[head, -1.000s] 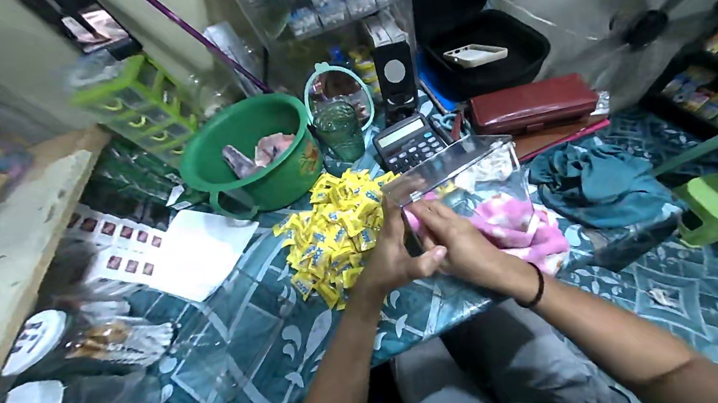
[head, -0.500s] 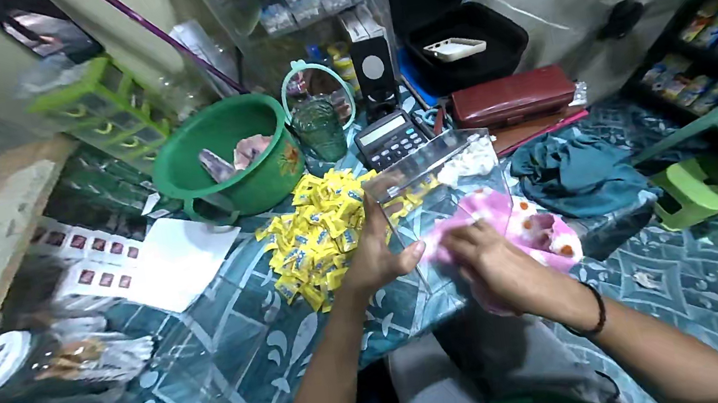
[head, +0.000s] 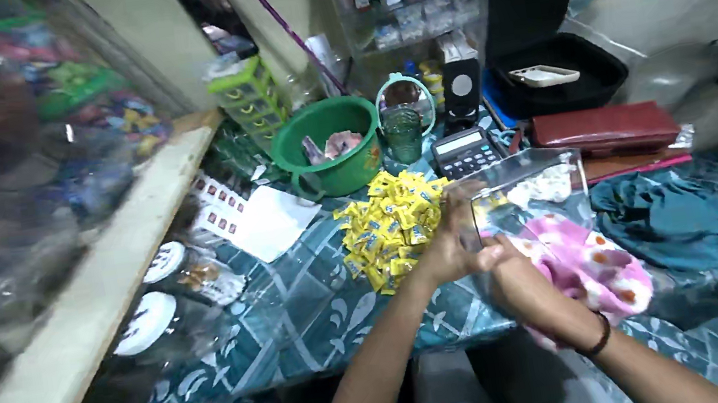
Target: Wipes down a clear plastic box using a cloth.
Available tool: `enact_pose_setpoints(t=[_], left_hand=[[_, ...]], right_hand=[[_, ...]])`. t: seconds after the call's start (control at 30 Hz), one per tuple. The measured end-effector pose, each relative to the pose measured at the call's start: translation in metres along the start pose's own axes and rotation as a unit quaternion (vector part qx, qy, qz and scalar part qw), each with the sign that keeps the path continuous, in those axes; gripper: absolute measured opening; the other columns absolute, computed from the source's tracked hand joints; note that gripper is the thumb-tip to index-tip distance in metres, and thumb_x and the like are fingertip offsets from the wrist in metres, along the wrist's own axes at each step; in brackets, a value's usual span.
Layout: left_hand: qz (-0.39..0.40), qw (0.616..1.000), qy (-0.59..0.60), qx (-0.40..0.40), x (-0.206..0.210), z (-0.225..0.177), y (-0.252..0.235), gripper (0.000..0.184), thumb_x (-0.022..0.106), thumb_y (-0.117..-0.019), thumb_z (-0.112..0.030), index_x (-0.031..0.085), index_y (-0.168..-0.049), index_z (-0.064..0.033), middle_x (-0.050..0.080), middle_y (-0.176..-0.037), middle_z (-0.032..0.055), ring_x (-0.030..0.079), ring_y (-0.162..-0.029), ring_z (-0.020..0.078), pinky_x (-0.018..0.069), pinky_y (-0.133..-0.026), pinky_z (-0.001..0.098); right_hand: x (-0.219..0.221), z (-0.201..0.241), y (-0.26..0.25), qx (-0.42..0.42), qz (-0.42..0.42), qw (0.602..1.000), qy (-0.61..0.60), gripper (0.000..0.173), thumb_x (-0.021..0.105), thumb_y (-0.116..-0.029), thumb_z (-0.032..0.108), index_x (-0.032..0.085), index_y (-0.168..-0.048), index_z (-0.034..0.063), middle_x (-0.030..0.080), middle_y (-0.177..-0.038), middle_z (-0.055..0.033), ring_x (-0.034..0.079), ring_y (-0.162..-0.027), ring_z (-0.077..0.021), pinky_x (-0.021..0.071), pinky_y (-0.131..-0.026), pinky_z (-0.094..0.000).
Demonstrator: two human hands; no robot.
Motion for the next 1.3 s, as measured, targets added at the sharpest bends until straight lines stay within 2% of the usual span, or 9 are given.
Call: enact_pose_setpoints(t=[0.2,0.3,0.5,0.63,0.8,0.9,1.07,1.17,1.3], left_hand=[[-0.019,0.998,0.003,0.062,-0.002,-0.006,-0.004,0.105,0.061,-0.0832,-0.064,0.035,-0.146,0.0153,0.048,-0.147,0.0258,0.049,-0.135,0.026,0.0418,-0.111,0.0391],[-0.014,0.997,0.027,0.074,-0.003,-0.005,-0.003,0.106,0.06,-0.0832,-0.069,0.036,-0.146,0.0134,0.047,-0.147,0.0229,0.047,-0.136,0.0194,0.0411,-0.111,0.0351],[0.008,0.999,0.035,-0.016,-0.004,0.002,0.007,0.122,0.059,-0.0792,-0.077,0.03,-0.144,0.0224,0.049,-0.143,0.0274,0.05,-0.131,0.0122,0.0391,-0.11,0.0249],[0.017,1.0,0.014,0.017,0.0,-0.002,0.002,0.121,0.053,-0.0787,-0.081,0.031,-0.146,0.0178,0.046,-0.148,0.0271,0.048,-0.135,0.021,0.0393,-0.112,0.035],[0.014,0.998,0.016,0.066,0.001,-0.005,-0.001,0.104,0.054,-0.0856,-0.072,0.043,-0.14,0.0152,0.049,-0.146,0.0224,0.047,-0.135,0.0164,0.0391,-0.111,0.0321],[0.001,0.998,0.008,0.067,0.0,-0.001,0.002,0.107,0.053,-0.0848,-0.076,0.042,-0.143,0.0133,0.049,-0.147,0.0205,0.047,-0.135,0.015,0.0414,-0.111,0.032],[-0.009,0.999,0.004,0.032,0.0,0.001,0.002,0.111,0.055,-0.082,-0.076,0.037,-0.145,0.0135,0.048,-0.149,0.0206,0.049,-0.134,0.0154,0.0456,-0.106,0.032],[-0.011,0.998,0.033,0.055,-0.002,0.0,0.0,0.108,0.056,-0.0832,-0.075,0.039,-0.145,0.0112,0.047,-0.149,0.0176,0.049,-0.134,0.0129,0.0472,-0.105,0.0307],[-0.015,0.997,0.025,0.065,-0.002,-0.003,0.001,0.107,0.055,-0.0834,-0.076,0.037,-0.145,0.0102,0.048,-0.147,0.016,0.05,-0.132,0.0117,0.0468,-0.105,0.03]], right_hand=[[-0.021,-0.007,0.045,-0.016,0.003,0.985,-0.175,0.026,0.054,-0.0988,0.019,0.071,-0.102,-0.0004,0.071,-0.106,-0.0117,0.068,-0.093,-0.013,0.0564,-0.082,-0.0266],[-0.043,0.009,0.031,-0.055,-0.074,0.949,-0.3,0.035,0.05,-0.1069,0.022,0.058,-0.127,-0.005,0.064,-0.125,-0.0098,0.063,-0.106,-0.0013,0.0542,-0.092,-0.0192],[-0.023,0.031,0.001,-0.122,-0.11,0.925,-0.341,0.071,0.033,-0.1116,0.038,0.022,-0.151,-0.0204,0.031,-0.159,-0.0327,0.034,-0.15,-0.013,0.0261,-0.123,-0.0258],[0.014,-0.001,0.006,-0.054,0.011,0.968,-0.246,0.094,0.038,-0.1028,0.059,0.025,-0.151,-0.0197,0.029,-0.158,-0.0377,0.03,-0.153,-0.0307,0.0251,-0.125,-0.0368],[0.02,-0.005,0.014,-0.065,0.114,0.991,0.006,0.112,0.059,-0.0829,0.078,0.048,-0.138,-0.0182,0.052,-0.143,-0.035,0.045,-0.141,-0.0461,0.0238,-0.12,-0.0659],[0.015,0.001,0.029,-0.068,0.124,0.989,0.036,0.1,0.061,-0.0892,0.067,0.048,-0.138,-0.0188,0.053,-0.142,-0.035,0.045,-0.14,-0.0489,0.0315,-0.118,-0.0625],[-0.019,0.007,0.07,-0.139,0.102,0.984,-0.034,0.027,0.062,-0.0904,-0.007,0.069,-0.116,-0.0017,0.07,-0.122,-0.0172,0.062,-0.127,-0.0343,0.0496,-0.109,-0.0443],[-0.078,0.009,0.065,-0.137,-0.041,0.989,0.04,0.026,0.057,-0.0948,0.0,0.076,-0.108,0.0105,0.072,-0.122,-0.009,0.067,-0.116,-0.0256,0.0543,-0.101,-0.0404],[-0.122,0.021,0.032,-0.087,-0.191,0.938,0.277,0.027,0.063,-0.091,0.001,0.073,-0.115,0.0035,0.066,-0.128,-0.0187,0.06,-0.119,-0.0408,0.0504,-0.097,-0.0514]])
Point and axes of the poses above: each hand's wrist, its own y-axis away from the middle knuckle, its own x-axis out of the palm, z = x × y, the point moved 9 cm from there along -y, towards the middle knuckle
